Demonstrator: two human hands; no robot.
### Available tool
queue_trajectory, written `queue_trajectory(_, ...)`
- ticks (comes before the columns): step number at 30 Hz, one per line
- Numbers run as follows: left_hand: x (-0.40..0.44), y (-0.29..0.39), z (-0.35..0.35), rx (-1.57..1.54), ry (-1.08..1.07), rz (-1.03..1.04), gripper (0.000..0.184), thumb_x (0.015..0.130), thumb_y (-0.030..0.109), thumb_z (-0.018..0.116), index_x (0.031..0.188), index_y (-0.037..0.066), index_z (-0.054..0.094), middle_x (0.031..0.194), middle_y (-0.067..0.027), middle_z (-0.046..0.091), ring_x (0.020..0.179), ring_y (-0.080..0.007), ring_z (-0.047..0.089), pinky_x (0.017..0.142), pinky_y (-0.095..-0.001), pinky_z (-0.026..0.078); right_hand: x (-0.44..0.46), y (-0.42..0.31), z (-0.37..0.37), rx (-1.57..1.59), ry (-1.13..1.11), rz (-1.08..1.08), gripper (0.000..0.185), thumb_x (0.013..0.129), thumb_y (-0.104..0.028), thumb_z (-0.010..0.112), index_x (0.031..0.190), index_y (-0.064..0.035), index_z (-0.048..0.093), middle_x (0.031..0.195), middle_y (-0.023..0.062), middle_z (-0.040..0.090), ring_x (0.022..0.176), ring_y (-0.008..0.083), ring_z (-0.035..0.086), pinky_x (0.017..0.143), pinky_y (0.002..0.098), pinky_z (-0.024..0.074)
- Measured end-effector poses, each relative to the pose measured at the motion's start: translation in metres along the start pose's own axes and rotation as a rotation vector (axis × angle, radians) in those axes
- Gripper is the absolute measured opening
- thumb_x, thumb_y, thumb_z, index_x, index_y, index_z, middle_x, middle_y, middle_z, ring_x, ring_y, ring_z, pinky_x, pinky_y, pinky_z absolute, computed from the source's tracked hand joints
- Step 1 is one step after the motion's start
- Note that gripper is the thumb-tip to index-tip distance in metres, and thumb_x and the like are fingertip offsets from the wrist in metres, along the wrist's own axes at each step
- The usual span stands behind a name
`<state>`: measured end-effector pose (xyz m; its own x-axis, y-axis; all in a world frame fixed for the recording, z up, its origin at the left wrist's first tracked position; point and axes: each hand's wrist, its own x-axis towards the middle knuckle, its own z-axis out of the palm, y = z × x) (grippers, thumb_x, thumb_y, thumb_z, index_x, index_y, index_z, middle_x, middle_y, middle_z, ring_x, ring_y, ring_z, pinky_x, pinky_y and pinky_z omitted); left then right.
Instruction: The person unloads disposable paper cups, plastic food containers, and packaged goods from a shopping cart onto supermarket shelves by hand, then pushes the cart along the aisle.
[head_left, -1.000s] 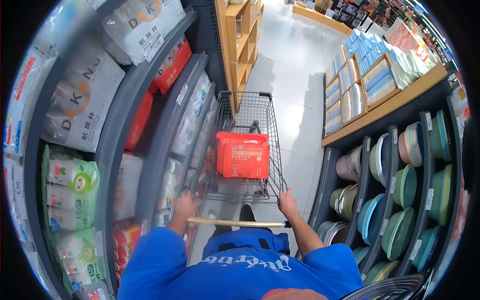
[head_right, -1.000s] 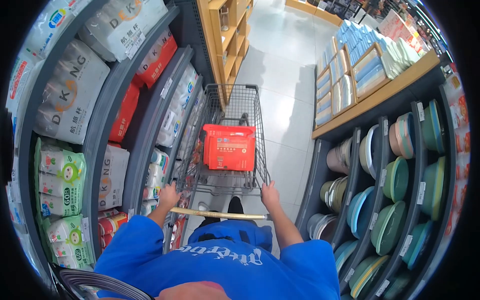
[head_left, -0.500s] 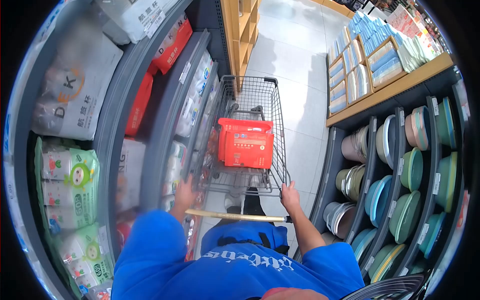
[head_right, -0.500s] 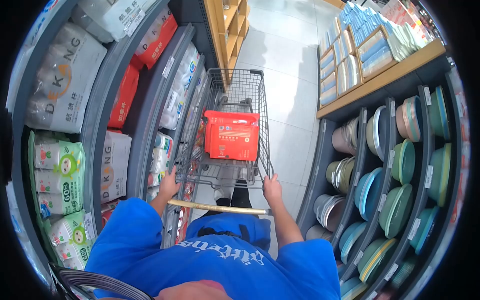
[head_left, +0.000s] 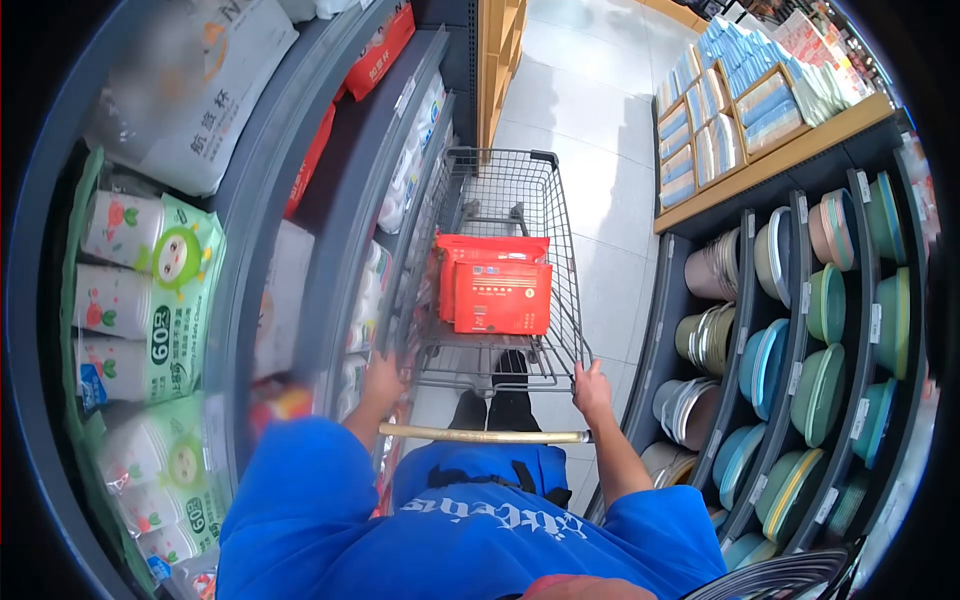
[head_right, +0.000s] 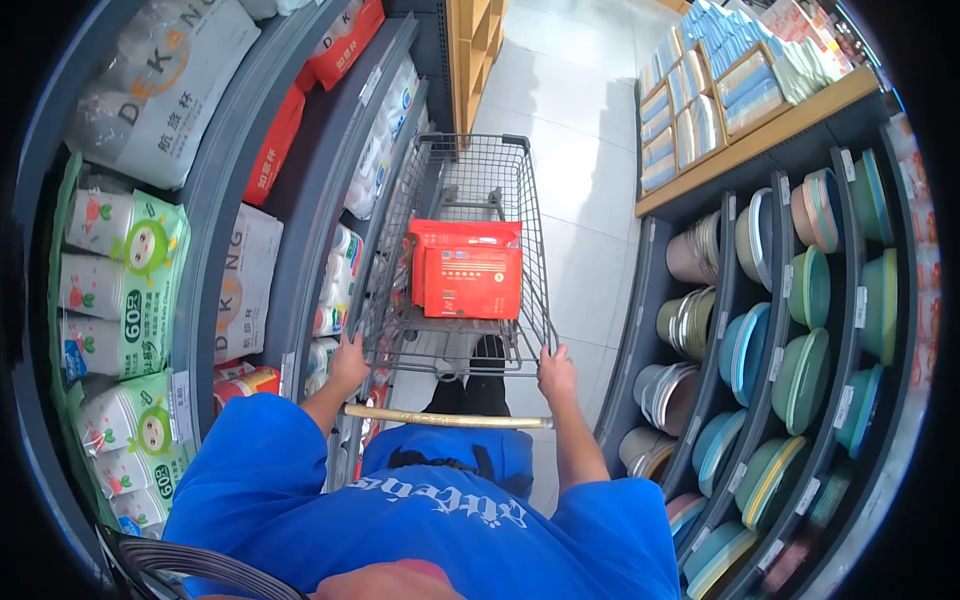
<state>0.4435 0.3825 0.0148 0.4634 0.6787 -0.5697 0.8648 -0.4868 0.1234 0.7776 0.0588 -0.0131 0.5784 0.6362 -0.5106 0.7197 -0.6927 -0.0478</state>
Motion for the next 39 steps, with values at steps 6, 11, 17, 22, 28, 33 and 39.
queue_trajectory(6, -0.03, -0.013, 0.03, 0.187, -0.006, 0.036, 0.044, 0.077, 0.016, 0.076, 0.115, -0.002, 0.063, 0.123, -0.0208, 0.048, 0.105, -0.0406, 0.065, 0.09, -0.0464, 0.054, -0.043, -0.008, 0.028, -0.002, -0.018, 0.017, 0.054, 0.08, -0.007, 0.068, 0.131, -0.0102, 0.051, 0.124, 0.0295, 0.047, 0.088, 0.0415, 0.068, 0.075, 0.048, 0.0594)
queue_trajectory(11, -0.056, -0.031, 0.051, 0.152, 0.012, 0.062, 0.031, 0.078, 0.011, 0.073, 0.105, -0.002, 0.065, 0.123, -0.0214, 0.046, 0.1, -0.04, 0.066, 0.084, -0.0458, 0.058, -0.071, -0.013, 0.048, 0.003, -0.008, 0.016, 0.058, 0.079, -0.007, 0.07, 0.133, -0.0113, 0.05, 0.121, 0.0285, 0.048, 0.088, 0.0421, 0.068, 0.076, 0.0484, 0.0591)
queue_trajectory(17, -0.086, -0.046, 0.071, 0.104, 0.01, 0.047, 0.028, 0.083, 0.015, 0.069, 0.105, -0.003, 0.065, 0.122, -0.0235, 0.048, 0.094, -0.0403, 0.068, 0.082, -0.0477, 0.058, -0.106, -0.022, 0.062, -0.037, -0.046, 0.011, 0.059, 0.083, -0.009, 0.067, 0.139, -0.0108, 0.05, 0.129, 0.0282, 0.047, 0.093, 0.0385, 0.067, 0.078, 0.0464, 0.059)
queue_trajectory(22, -0.103, -0.064, 0.098, 0.093, 0.061, 0.054, 0.027, 0.09, 0.019, 0.062, 0.104, -0.004, 0.066, 0.125, -0.0265, 0.052, 0.089, -0.0417, 0.07, 0.08, -0.0506, 0.057, -0.128, -0.028, 0.07, -0.003, -0.051, 0.01, 0.054, 0.083, -0.007, 0.065, 0.135, -0.0093, 0.052, 0.126, 0.0288, 0.047, 0.091, 0.0389, 0.067, 0.075, 0.0473, 0.0589)
queue_trajectory(28, -0.12, -0.069, 0.105, 0.093, 0.056, 0.036, 0.027, 0.08, 0.012, 0.069, 0.102, -0.003, 0.065, 0.124, -0.0276, 0.048, 0.089, -0.0423, 0.069, 0.082, -0.0494, 0.058, -0.145, -0.032, 0.093, 0.014, 0.037, -0.02, 0.054, 0.078, -0.004, 0.068, 0.13, -0.0082, 0.054, 0.116, 0.0269, 0.05, 0.086, 0.0406, 0.068, 0.073, 0.048, 0.0595)
queue_trajectory(33, -0.143, -0.068, 0.106, 0.171, 0.043, 0.041, 0.025, 0.081, 0.013, 0.068, 0.102, -0.002, 0.065, 0.121, -0.0254, 0.049, 0.091, -0.0409, 0.07, 0.082, -0.0487, 0.058, -0.16, -0.03, 0.112, 0.025, 0.068, -0.025, 0.053, 0.079, -0.005, 0.069, 0.129, -0.008, 0.054, 0.115, 0.0272, 0.05, 0.086, 0.0404, 0.069, 0.073, 0.0471, 0.0598)
queue_trajectory(39, -0.162, -0.099, 0.151, 0.237, 0.063, 0.023, 0.025, 0.081, 0.014, 0.069, 0.101, 0.0, 0.065, 0.119, -0.0228, 0.049, 0.092, -0.0388, 0.07, 0.08, -0.0457, 0.059, -0.193, -0.037, 0.127, 0.004, 0.034, -0.032, 0.053, 0.077, -0.005, 0.071, 0.127, -0.0068, 0.055, 0.122, 0.0302, 0.05, 0.086, 0.0402, 0.069, 0.072, 0.047, 0.0598)
